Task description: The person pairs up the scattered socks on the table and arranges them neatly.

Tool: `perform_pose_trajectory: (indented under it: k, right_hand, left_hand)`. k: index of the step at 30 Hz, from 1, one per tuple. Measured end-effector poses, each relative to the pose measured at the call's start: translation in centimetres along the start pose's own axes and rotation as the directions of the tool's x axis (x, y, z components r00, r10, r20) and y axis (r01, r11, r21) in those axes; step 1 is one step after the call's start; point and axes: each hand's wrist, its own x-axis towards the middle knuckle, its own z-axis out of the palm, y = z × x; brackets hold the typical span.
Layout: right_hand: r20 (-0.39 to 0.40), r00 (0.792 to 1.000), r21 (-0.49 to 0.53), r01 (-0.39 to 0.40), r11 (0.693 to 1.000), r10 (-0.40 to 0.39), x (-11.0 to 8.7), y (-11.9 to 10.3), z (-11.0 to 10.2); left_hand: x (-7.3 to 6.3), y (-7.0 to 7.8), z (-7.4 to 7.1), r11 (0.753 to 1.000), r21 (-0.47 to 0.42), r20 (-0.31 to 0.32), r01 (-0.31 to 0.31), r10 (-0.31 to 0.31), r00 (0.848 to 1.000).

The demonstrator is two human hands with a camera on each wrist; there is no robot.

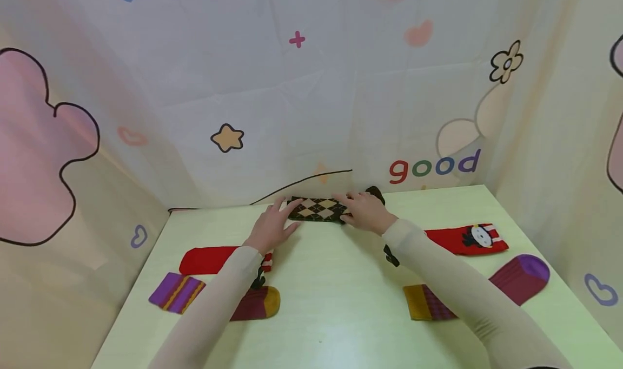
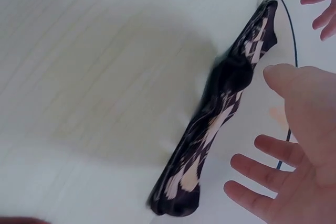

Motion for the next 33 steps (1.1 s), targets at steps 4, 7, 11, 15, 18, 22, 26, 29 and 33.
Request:
perform_pose_trajectory:
  k: [4,7,11,15,18,22,26,29,33]
  right_hand:
    - [0.038,0.999,0.011,-0.007,1.000,0.007,0.5,-1.1,-0.2]
    - [0.065,0.998,0.019,-0.001,1.000,-0.001,0.8,-1.9,-0.2]
    - [0.066,0.998,0.013,0.019,1.000,-0.020,1.2,-2.9,0.0]
    - [0.033,0.999,0.029,0.039,0.999,-0.040,1.8,-4.0,0.2]
    - [0.018,0.999,0.030,0.048,0.998,-0.049,2.3,-4.7,0.5]
    - [0.049,0.998,0.013,0.043,0.999,-0.044,3.1,-5.7,0.8]
    - [0.070,0.996,0.015,0.056,0.998,-0.057,3.3,-6.4,1.4]
    - [0.060,0.995,0.035,0.083,0.996,-0.085,3.4,-6.9,1.5]
    - [0.053,0.993,0.053,0.107,0.993,-0.109,3.7,-7.4,1.5]
  left_hand:
    - [-1.0,-0.9,-0.6,1.000,-0.013,-0.013,0.017,-0.017,1.000]
    - [-1.7,-1.5,-0.9,1.000,-0.010,-0.012,0.029,-0.030,0.999]
    - [-2.9,-2.3,-1.4,0.999,-0.016,-0.003,0.052,-0.052,0.999]
    - [-3.8,-2.9,-1.9,0.997,-0.009,0.002,0.079,-0.079,0.997]
    - [-4.4,-3.5,-2.0,0.995,0.016,-0.003,0.101,-0.101,0.995]
    - [-5.2,-4.4,-2.3,0.988,0.048,0.001,0.147,-0.147,0.989]
    - [-6.1,-5.5,-2.2,0.981,0.075,-0.002,0.180,-0.181,0.984]
    - [-6.7,-6.2,-2.3,0.977,0.083,-0.018,0.195,-0.194,0.981]
    - [-7.5,-6.9,-2.7,0.972,0.086,-0.036,0.217,-0.215,0.976]
